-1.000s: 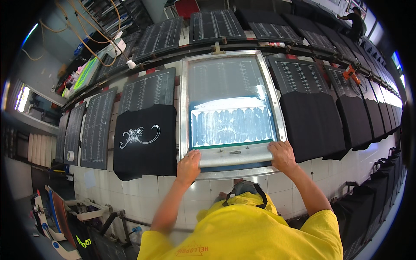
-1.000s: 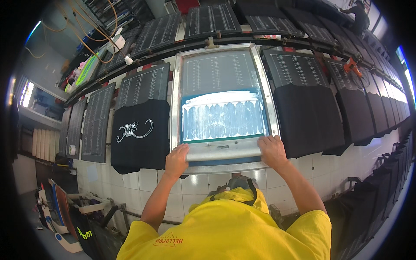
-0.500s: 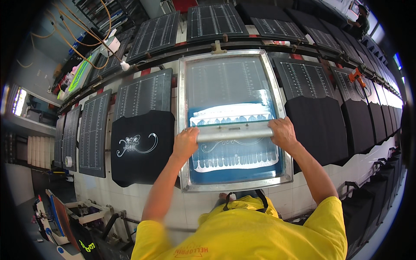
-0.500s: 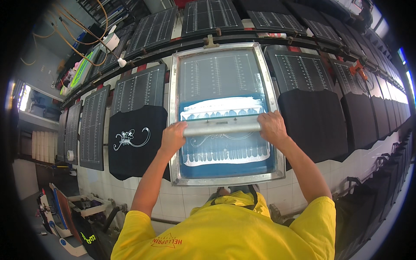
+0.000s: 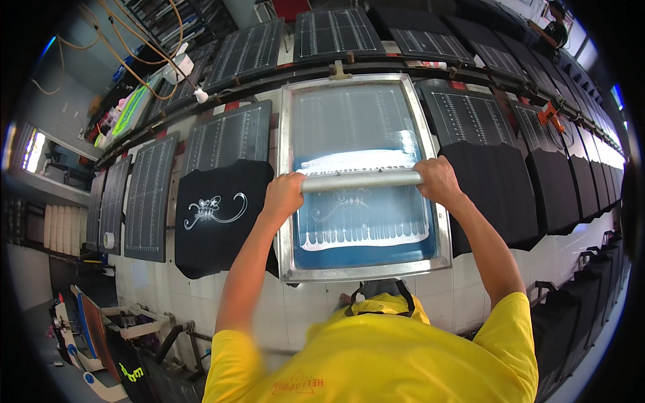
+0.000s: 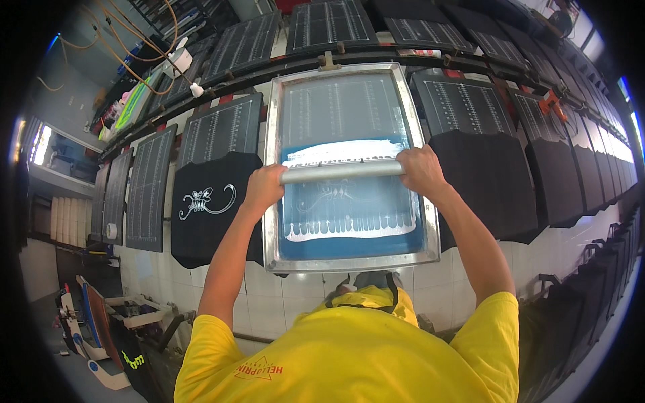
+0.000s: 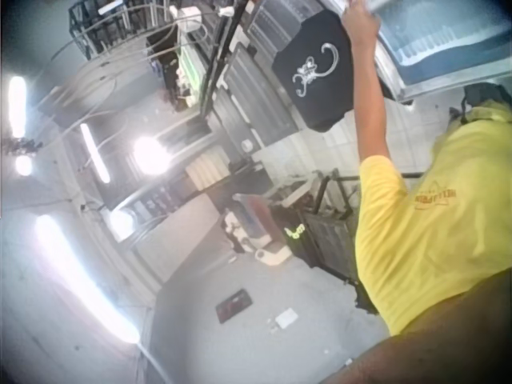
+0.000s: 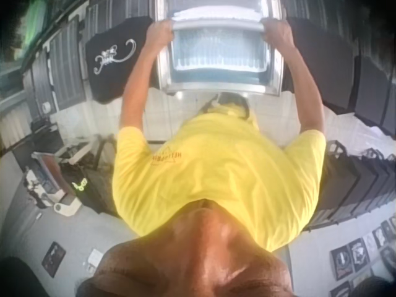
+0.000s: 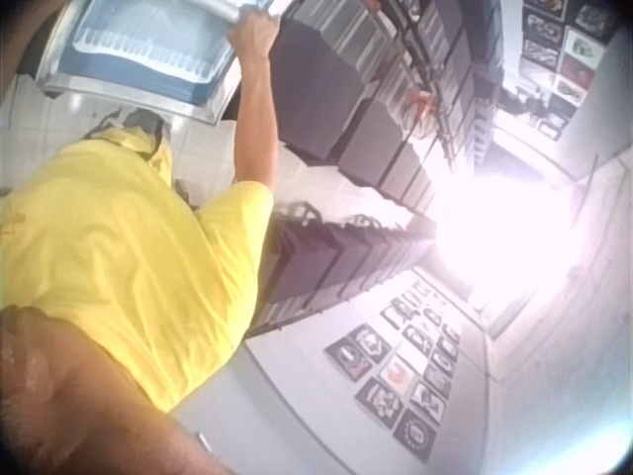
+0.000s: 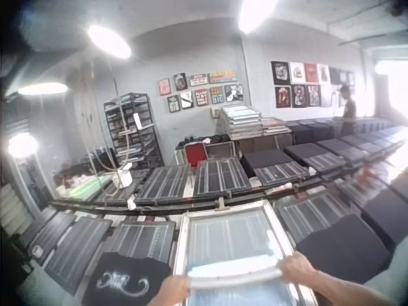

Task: The person performs screen-printing on t-shirts by aligning a screen frame over the fabric, applying white ink, and using a squeegee to spread it evenly across the design. The person also uses a heat gun to dry the ink between layers and cleans the screen with a cloth.

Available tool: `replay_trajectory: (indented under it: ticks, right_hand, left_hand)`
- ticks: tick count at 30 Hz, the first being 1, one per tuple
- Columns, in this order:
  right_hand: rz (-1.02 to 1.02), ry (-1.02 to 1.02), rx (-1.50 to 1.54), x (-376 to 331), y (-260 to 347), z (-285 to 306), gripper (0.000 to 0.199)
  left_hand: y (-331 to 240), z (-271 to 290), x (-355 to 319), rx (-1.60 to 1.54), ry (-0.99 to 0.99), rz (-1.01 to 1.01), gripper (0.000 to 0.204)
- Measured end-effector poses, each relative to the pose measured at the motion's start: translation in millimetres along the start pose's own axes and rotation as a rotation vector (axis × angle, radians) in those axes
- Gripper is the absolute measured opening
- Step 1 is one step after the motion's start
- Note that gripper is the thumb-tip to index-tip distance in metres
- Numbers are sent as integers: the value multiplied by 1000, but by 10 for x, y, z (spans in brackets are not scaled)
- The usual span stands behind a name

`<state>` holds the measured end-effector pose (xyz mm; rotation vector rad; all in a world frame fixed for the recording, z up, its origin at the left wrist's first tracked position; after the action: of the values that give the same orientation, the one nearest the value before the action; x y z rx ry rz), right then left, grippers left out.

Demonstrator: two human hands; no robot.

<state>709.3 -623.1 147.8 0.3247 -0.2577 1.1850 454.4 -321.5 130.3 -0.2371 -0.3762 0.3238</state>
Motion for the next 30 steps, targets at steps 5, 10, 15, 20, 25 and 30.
replay_trajectory:
  ticks: [5,10,15,20,25,30]
  right_hand:
    - [27,-40,51,-697,404,173,26]
    - [13,-36,76,-1230,715,222,31]
    - [-14,-43,66,-1388,789,163,32]
    - [-19,-42,42,-1260,722,50,32]
    - [13,-66,49,-824,448,-53,36]
    - [17,-33,40,-423,192,-177,38]
  left_hand:
    - [-316,132,-848,-34,-42,28,29]
    - [-561,101,-1470,-78,-77,55,30]
    - [-617,14,-1630,-21,-126,40,20]
    - [-492,-51,-1462,-29,-143,-29,24]
    - [-305,-126,-1049,-18,-111,-29,29]
    - [-100,-207,-572,-46,-98,-26,25]
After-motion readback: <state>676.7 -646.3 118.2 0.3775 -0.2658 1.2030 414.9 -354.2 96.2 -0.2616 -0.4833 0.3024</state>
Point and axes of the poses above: each hand's wrist, its own x-axis towards the middle knuckle, its own z-axis out of the back of the hand, y = z × x, the point moved 1 cm from there along x, towards the middle knuckle, and after that the axes turned 9 degrees about -y, right-handed, at the moved point
